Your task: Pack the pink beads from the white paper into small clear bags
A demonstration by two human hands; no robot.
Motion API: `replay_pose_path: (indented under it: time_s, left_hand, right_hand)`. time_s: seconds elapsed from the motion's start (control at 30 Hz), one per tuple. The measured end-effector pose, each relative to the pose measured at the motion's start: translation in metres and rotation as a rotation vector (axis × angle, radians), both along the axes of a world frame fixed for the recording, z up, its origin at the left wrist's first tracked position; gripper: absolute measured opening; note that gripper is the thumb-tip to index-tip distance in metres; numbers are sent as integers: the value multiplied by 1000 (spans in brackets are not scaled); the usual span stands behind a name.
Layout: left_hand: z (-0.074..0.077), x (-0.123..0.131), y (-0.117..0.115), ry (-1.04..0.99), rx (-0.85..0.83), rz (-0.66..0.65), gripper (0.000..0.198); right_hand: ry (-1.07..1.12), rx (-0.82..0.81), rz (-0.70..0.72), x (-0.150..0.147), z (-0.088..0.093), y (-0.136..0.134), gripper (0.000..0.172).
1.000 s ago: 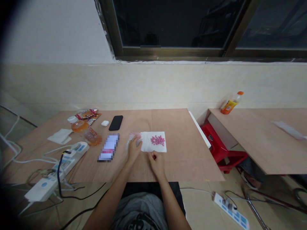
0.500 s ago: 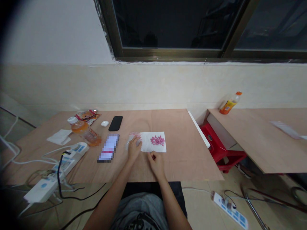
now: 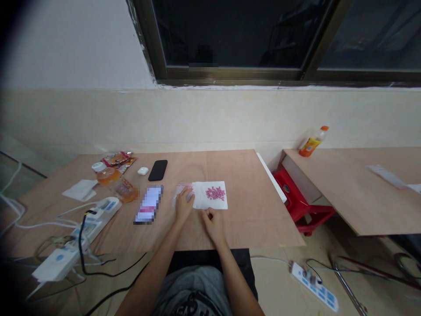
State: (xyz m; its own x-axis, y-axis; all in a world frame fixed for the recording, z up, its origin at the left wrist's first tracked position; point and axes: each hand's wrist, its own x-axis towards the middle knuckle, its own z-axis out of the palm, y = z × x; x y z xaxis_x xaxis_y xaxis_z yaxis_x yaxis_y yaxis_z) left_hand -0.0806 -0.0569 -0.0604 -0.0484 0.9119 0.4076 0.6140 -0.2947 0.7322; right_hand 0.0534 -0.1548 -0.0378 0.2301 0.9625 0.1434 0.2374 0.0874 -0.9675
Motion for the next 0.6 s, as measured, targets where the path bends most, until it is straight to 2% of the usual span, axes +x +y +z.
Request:
replay_pose_path:
  time_s: [0.2, 0.6]
  left_hand:
    - [-2, 0, 0, 66, -3, 14, 27]
    - [3, 1, -3, 72, -16, 4, 26]
  right_hand:
    - [-42, -5, 14, 1, 1, 0, 37]
    - [-50, -6, 38, 1, -1, -1, 38]
